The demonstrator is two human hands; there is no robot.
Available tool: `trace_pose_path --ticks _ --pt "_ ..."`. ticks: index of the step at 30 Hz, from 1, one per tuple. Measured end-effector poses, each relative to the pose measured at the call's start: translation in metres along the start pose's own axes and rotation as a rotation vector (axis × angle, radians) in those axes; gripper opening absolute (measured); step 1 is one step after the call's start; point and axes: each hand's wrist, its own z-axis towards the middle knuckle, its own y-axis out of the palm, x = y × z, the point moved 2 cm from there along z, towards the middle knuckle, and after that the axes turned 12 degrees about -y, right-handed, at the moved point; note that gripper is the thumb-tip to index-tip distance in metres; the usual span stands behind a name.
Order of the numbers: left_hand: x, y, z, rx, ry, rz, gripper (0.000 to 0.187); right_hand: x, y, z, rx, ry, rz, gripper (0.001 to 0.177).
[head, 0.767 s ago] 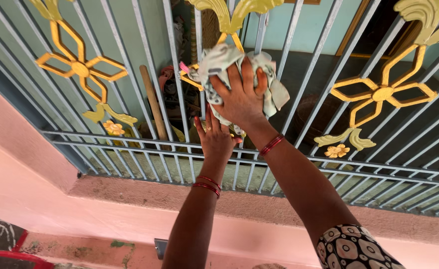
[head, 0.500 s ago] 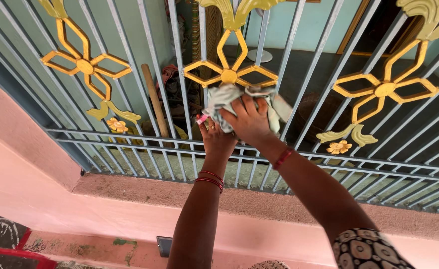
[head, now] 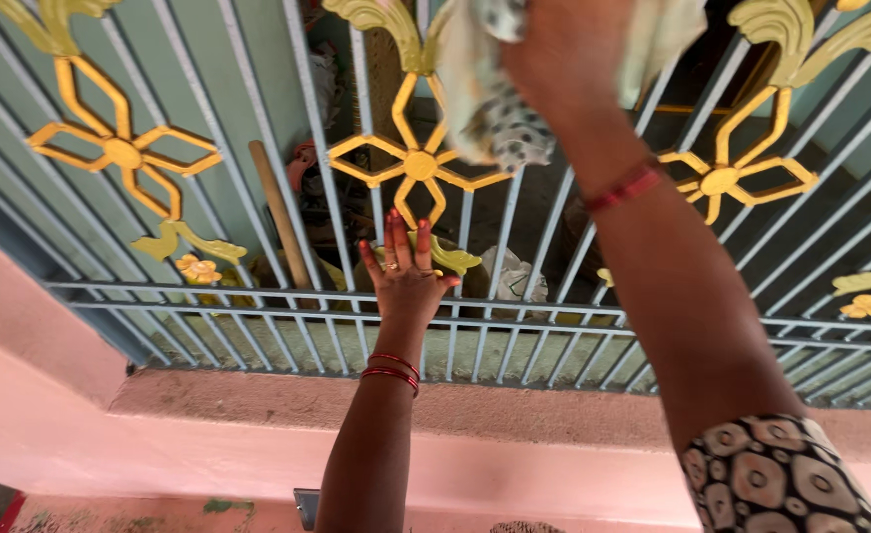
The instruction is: The person wipes a metal railing with a cloth, cleaning the vertical bars and decorative yellow floral elements. They move along the railing, using one hand to hold the cloth and the other to steady themselves or guide the cleaning motion.
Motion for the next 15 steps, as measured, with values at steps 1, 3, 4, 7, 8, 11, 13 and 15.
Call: trace_pose_path --ticks 1,3,4,7,8,11,13,15 --pt "-0.001 0.003 -0.001 -0.013 -0.002 0.008 0.124 -0.008 0.015 0.010 -0.231 0.109 0.069 0.037" --pt "-0.002 0.003 -0.004 0.112 0.036 -0.043 0.126 -0.020 0.019 0.000 0.005 -0.095 -0.138 0.067" --pt "-0.001 0.004 -0.004 0.173 0.053 -0.072 0.127 -0.025 0.021 -0.010 0.122 -0.200 -0.244 0.084" --pt "-0.006 0.009 -0.003 0.150 0.065 -0.058 0.131 -0.030 0.038 -0.051 0.062 -0.315 -0.293 0.081" --pt "-0.006 0.009 -0.004 0.191 0.080 -0.074 0.132 -0.031 0.043 -0.066 0.079 -0.357 -0.280 0.070" --pt "-0.005 0.012 -0.006 0.268 0.096 -0.103 0.133 -0.036 0.064 -0.108 0.081 -0.447 -0.245 0.051" --pt "-0.007 0.018 -0.007 0.249 0.082 -0.082 0.131 -0.040 0.079 -0.134 0.018 -0.441 -0.220 0.057" --pt "-0.007 0.021 -0.004 0.170 0.074 -0.048 0.129 -0.042 0.085 -0.154 0.017 -0.503 -0.210 0.042"
